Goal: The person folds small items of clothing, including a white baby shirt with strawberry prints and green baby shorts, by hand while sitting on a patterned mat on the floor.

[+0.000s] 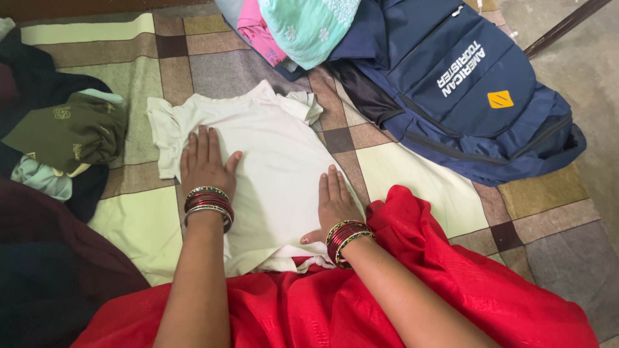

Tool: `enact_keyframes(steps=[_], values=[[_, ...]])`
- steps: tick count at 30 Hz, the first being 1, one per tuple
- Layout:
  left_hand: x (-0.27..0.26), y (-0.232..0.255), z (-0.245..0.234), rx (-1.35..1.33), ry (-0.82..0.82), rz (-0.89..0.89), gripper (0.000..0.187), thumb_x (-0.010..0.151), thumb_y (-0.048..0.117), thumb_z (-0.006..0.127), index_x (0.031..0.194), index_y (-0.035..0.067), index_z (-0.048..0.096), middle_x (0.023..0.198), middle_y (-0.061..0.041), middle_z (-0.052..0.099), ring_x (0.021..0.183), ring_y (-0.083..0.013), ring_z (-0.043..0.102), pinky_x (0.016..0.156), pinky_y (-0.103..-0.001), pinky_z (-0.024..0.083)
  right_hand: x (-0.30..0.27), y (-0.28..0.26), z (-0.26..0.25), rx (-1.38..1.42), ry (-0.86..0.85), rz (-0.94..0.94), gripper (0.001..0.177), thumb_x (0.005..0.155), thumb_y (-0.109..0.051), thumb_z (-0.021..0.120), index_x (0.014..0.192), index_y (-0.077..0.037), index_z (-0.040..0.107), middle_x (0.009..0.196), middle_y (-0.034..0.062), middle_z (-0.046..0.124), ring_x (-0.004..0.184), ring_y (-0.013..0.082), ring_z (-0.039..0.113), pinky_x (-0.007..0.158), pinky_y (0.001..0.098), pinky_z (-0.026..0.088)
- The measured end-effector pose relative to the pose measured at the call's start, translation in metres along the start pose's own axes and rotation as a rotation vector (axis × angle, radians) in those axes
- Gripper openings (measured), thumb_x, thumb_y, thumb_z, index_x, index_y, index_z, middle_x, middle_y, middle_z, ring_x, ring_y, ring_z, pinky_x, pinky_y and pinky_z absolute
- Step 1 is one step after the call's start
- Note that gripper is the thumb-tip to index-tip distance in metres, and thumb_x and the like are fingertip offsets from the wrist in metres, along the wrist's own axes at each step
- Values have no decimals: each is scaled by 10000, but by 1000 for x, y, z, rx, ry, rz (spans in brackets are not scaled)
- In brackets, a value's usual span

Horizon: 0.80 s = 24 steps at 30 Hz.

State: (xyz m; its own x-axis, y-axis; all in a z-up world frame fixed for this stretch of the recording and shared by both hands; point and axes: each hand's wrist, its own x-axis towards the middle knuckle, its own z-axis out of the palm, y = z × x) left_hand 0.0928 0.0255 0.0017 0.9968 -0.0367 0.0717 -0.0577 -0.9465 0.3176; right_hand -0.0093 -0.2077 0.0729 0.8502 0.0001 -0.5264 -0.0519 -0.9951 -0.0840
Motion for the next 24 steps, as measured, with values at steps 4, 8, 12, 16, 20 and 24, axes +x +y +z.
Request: enact_keyframes(steps=[4, 8, 12, 16, 20, 24], values=[[-7, 3, 7, 20, 81, -10, 788, 1048, 590, 352, 1628, 71, 230, 1713, -109, 160, 1569, -275, 128, 1245, -433, 83, 3, 6, -15, -39, -52, 32, 1552, 548, -584, 963, 1595, 3, -22, 1690, 200, -111, 1586, 326, -67, 1283, 423, 94], [-13, -1, 8, 60, 26, -17, 799, 1029, 602, 375, 1615, 77, 237, 1697, -127, 130, 1556, -294, 96, 1233, -438, 75, -3, -5, -19, -117, -30, -25, 1444, 609, -491, 966, 1596, 15, 42, 1686, 241, -91, 1572, 357, -18, 1266, 409, 112], [-13, -36, -19, -101, -188, 32, 623, 1018, 450, 492, 1545, 129, 403, 1635, -133, 292, 1501, -328, 275, 1222, -410, 237, -31, -44, 1, -64, 364, -405, 885, 804, -316, 827, 1536, -80, 390, 1560, 203, 348, 1411, 362, 367, 1143, 526, 319], [-42, -88, -55, 13, -267, 144, 360, 1005, 200, 588, 1362, 216, 629, 1591, -38, 490, 1425, -269, 509, 1191, -381, 424, -79, -88, 28, 109, 119, -801, 387, 954, -179, 621, 1339, -146, 630, 1344, 70, 597, 1179, 326, 575, 942, 462, 521], [-52, -96, -66, -87, -242, 93, 568, 866, 58, 659, 1401, 240, 600, 1554, -95, 435, 1396, -331, 442, 1149, -407, 385, -91, -91, 41, 157, 353, -1079, 362, 814, -126, 584, 1145, -188, 718, 1252, 98, 617, 1081, 337, 617, 807, 484, 505], [-40, -69, -71, -40, -209, -16, 609, 813, 43, 716, 1376, 236, 590, 1523, -84, 463, 1337, -371, 460, 1110, -424, 415, -67, -80, 53, 36, -1, -762, 218, 948, -154, 564, 1122, -95, 681, 1195, 137, 645, 1122, 345, 636, 891, 441, 543]])
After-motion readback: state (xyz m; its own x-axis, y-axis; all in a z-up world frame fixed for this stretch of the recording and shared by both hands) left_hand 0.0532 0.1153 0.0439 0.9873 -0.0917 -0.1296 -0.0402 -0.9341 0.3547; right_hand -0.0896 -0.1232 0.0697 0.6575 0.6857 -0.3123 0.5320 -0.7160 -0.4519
